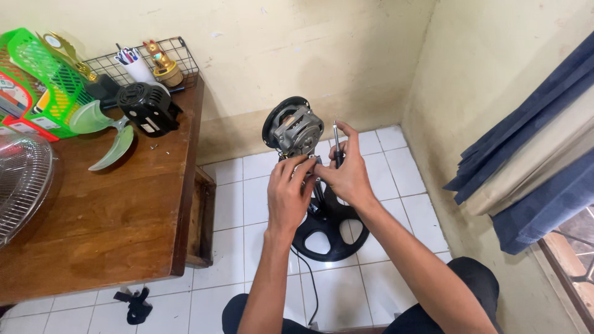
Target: The person assembles an electric fan by hand, using a screwdriver to tighten screws on the motor housing and then fitting the black motor cover onto the fan stand.
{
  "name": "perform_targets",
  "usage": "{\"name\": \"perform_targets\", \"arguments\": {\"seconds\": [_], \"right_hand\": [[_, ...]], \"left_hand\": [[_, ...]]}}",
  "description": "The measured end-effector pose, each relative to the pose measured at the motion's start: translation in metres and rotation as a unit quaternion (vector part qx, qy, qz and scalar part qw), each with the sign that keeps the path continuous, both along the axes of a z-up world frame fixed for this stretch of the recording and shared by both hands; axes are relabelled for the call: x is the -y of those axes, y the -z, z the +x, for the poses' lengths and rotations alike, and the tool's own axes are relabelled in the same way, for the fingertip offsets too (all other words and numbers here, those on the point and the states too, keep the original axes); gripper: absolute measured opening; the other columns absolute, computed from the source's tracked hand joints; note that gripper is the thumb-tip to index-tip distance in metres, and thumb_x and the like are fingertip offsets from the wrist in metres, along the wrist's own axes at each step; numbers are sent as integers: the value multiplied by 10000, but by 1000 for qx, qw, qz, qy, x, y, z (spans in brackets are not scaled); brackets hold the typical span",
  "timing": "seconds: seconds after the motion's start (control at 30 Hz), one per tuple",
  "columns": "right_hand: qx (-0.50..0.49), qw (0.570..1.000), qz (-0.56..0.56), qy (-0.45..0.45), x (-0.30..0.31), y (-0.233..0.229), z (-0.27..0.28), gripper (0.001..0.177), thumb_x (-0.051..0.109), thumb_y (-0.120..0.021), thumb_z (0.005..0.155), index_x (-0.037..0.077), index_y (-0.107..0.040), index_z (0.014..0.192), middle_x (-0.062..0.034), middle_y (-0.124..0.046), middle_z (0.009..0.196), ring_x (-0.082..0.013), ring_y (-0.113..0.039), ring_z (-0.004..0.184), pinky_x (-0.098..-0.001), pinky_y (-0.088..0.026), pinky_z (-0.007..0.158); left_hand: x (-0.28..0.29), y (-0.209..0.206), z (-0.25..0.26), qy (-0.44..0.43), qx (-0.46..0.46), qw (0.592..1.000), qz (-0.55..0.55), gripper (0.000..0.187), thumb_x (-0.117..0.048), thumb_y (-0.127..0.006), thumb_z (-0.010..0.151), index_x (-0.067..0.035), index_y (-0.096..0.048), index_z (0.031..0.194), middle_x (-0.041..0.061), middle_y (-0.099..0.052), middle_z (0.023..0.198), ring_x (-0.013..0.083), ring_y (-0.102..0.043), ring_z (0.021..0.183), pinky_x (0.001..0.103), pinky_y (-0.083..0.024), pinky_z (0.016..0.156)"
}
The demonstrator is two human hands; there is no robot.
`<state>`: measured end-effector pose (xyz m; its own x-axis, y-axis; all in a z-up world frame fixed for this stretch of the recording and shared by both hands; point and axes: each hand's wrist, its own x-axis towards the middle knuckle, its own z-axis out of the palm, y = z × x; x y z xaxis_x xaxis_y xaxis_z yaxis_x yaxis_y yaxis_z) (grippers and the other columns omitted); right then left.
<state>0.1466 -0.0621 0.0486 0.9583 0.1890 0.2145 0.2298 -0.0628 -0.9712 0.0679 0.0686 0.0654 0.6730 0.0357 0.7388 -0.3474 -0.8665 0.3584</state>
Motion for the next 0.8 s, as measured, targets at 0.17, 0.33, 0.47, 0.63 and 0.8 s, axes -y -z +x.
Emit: {"name": "perform_targets", "arguments": {"seconds": [0.17,0.33,0.47,0.63,0.8], "right_hand": [[38,999,21,-15,11,1,2,914,54,-827,783,91,-336,1553,-23,-502,912,-77,-498,714,-234,-483,638],[-71,983,146,-85,24,-4,1,674,22,-626,926,75,-357,1542,-23,-494,865,-49,-568,696,-304,-676,720],[-125,971,137,-153,33,-7,-4,512,38,-542,994,61,-462,1499,-23,-499,852,-55,-510,621,-343,-684,649],[-165,960,133,-182,28,-8,-11,480,55,-548,996,64,-524,1476,-39,-529,862,-64,-514,593,-340,-649,608],[-216,945,174,-175,15,-5,-4,506,50,-561,977,66,-523,1482,-56,-571,885,-77,-548,577,-329,-641,535]], "left_hand": [[-6,0,17,59,-10,998,-37,257,-32,-758,885,-50,-719,1138,95,-738,1107,288,-699,1005,377,-563,863],[-23,-1,46,56,-72,981,-172,208,-117,-732,954,-10,-732,1133,141,-762,1006,220,-747,830,327,-577,732],[-35,-2,70,61,-155,933,-319,238,-170,-719,966,-12,-757,1138,94,-782,881,95,-678,759,263,-557,684],[-40,4,75,70,-163,928,-327,249,-181,-706,979,1,-742,1146,56,-771,891,60,-677,800,240,-555,713],[-42,6,72,58,-152,937,-310,249,-186,-699,990,1,-748,1146,55,-777,912,66,-674,817,246,-557,735]]}}
